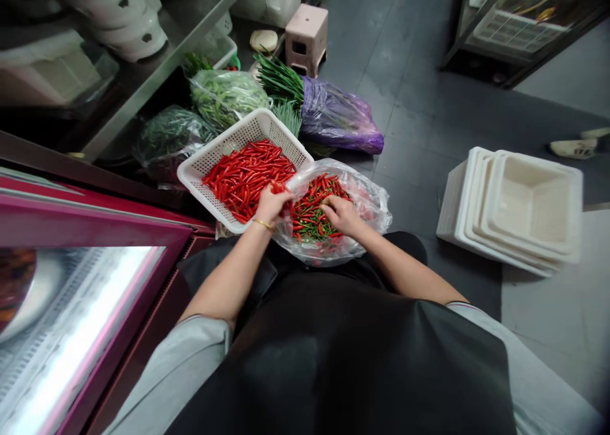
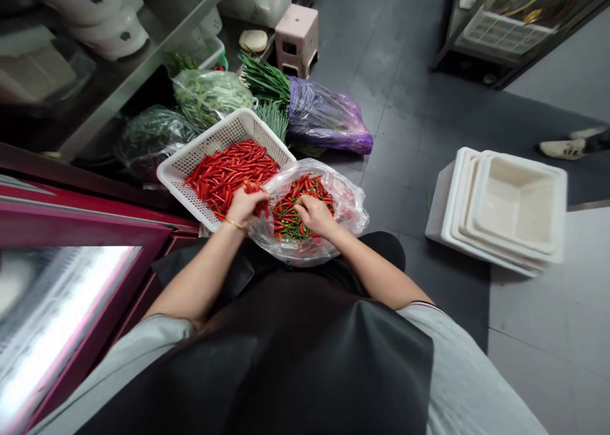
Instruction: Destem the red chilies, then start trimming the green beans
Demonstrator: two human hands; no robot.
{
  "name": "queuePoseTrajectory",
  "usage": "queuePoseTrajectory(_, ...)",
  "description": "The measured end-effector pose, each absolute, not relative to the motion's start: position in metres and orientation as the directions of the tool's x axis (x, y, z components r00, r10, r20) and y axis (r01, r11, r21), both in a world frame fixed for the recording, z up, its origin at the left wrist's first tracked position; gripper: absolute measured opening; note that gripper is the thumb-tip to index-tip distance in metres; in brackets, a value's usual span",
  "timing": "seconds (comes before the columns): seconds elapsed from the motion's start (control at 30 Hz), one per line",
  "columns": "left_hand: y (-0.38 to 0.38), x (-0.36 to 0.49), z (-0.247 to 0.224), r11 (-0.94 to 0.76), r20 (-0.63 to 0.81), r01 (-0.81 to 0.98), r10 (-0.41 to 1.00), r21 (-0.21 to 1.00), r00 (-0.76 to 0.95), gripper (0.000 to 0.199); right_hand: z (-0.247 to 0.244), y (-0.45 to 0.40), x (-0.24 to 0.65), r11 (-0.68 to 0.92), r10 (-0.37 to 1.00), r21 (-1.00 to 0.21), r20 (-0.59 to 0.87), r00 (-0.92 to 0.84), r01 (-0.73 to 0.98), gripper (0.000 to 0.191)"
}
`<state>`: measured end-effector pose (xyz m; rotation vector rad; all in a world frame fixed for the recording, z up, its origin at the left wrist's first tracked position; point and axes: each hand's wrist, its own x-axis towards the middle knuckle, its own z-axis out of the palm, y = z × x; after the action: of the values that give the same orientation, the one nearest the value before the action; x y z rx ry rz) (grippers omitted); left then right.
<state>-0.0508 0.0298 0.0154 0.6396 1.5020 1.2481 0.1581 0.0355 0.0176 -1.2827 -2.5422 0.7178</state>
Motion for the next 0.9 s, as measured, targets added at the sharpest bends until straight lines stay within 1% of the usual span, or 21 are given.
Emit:
queuePoseTrajectory(0.03,0.048,-0.073,0.023,0.235,-0.237,-0.059,0.868,0.97,-0.436,0.036,0.019,0.042,0.163,0.48,0.794,-0.492,-0.108,-0.598,0.727,0.023)
queuePoseTrajectory(0.07,0.067,-0.095,0.031,0.19,-0.129,0.078,0.865,0.979,-0.485,0.047,0.019,0.048,0.168,0.464,0.788,-0.449,-0.184,-0.587,0.764,0.021)
queuePoseTrajectory(0.1,0.085,-0.114,0.038,0.17,-0.059,0.193,0.878,0.966,-0.475,0.059,0.019,0.054,0.175,0.458,0.784,-0.393,-0.244,-0.57,0.798,0.021)
queuePoseTrajectory(0.17,0.112,-0.141,0.051,0.155,-0.006,0.323,0.908,0.934,-0.419,0.076,0.018,0.064,0.188,0.454,0.796,-0.292,-0.292,-0.53,0.842,0.025)
queuePoseTrajectory(0.2,0.119,-0.146,0.056,0.122,0.022,0.349,0.924,0.929,-0.382,0.08,0.016,0.068,0.192,0.453,0.81,-0.257,-0.282,-0.515,0.854,0.029)
queuePoseTrajectory(0.23,0.12,-0.145,0.061,0.084,0.04,0.344,0.94,0.935,-0.339,0.08,0.014,0.07,0.195,0.458,0.821,-0.232,-0.261,-0.508,0.858,0.032)
queuePoseTrajectory(0.27,0.115,-0.137,0.064,0.043,0.052,0.312,0.956,0.949,-0.29,0.076,0.011,0.072,0.195,0.471,0.823,-0.211,-0.244,-0.513,0.856,0.035)
queuePoseTrajectory(0.33,0.093,-0.105,0.065,0.015,0.018,0.188,0.985,0.982,-0.17,0.055,0.001,0.072,0.187,0.538,0.789,-0.168,-0.245,-0.564,0.826,0.034)
queuePoseTrajectory(0.37,0.078,-0.085,0.062,0.046,-0.033,0.119,0.993,0.992,-0.111,0.042,-0.006,0.07,0.181,0.587,0.749,-0.156,-0.266,-0.606,0.794,0.032)
queuePoseTrajectory(0.43,0.047,-0.045,0.049,0.164,-0.163,0.043,0.986,0.986,-0.017,0.025,-0.018,0.067,0.168,0.674,0.657,-0.152,-0.322,-0.681,0.723,0.03)
queuePoseTrajectory(0.5,0.02,-0.015,0.029,0.303,-0.304,0.033,0.952,0.952,0.026,0.02,-0.027,0.067,0.161,0.706,0.615,-0.162,-0.344,-0.709,0.69,0.03)
queuePoseTrajectory(0.57,0.001,0.001,0.007,0.478,-0.48,0.051,0.876,0.877,0.048,0.02,-0.028,0.069,0.162,0.679,0.642,-0.203,-0.304,-0.704,0.706,0.03)
queuePoseTrajectory(0.6,-0.005,0.005,-0.002,0.546,-0.548,0.054,0.835,0.836,0.049,0.02,-0.025,0.07,0.165,0.649,0.671,-0.25,-0.258,-0.695,0.719,0.029)
queuePoseTrajectory(0.63,-0.009,0.007,-0.009,0.581,-0.583,0.044,0.811,0.812,0.044,0.018,-0.02,0.071,0.169,0.613,0.703,-0.318,-0.199,-0.683,0.723,0.028)
queuePoseTrajectory(0.67,-0.011,0.009,-0.014,0.577,-0.577,0.023,0.816,0.816,0.03,0.017,-0.015,0.07,0.172,0.571,0.736,-0.402,-0.136,-0.663,0.716,0.026)
queuePoseTrajectory(0.73,-0.011,0.011,-0.019,0.465,-0.465,-0.022,0.885,0.885,-0.02,0.026,-0.004,0.063,0.175,0.472,0.789,-0.582,-0.056,-0.612,0.662,0.021)
queuePoseTrajectory(0.77,-0.01,0.012,-0.019,0.387,-0.388,-0.029,0.92,0.921,-0.044,0.03,0.0,0.057,0.175,0.414,0.808,-0.659,-0.051,-0.587,0.628,0.019)
queuePoseTrajectory(0.8,-0.009,0.013,-0.019,0.329,-0.33,-0.032,0.942,0.944,-0.058,0.031,0.003,0.05,0.174,0.355,0.824,-0.719,-0.061,-0.563,0.598,0.019)
queuePoseTrajectory(0.83,-0.008,0.014,-0.019,0.306,-0.309,-0.047,0.949,0.951,-0.059,0.029,0.003,0.043,0.173,0.302,0.839,-0.756,-0.078,-0.538,0.581,0.02)
queuePoseTrajectory(0.9,-0.008,0.014,-0.021,0.354,-0.363,-0.153,0.931,0.923,-0.03,0.027,-0.003,0.03,0.171,0.247,0.854,-0.762,-0.12,-0.506,0.598,0.023)
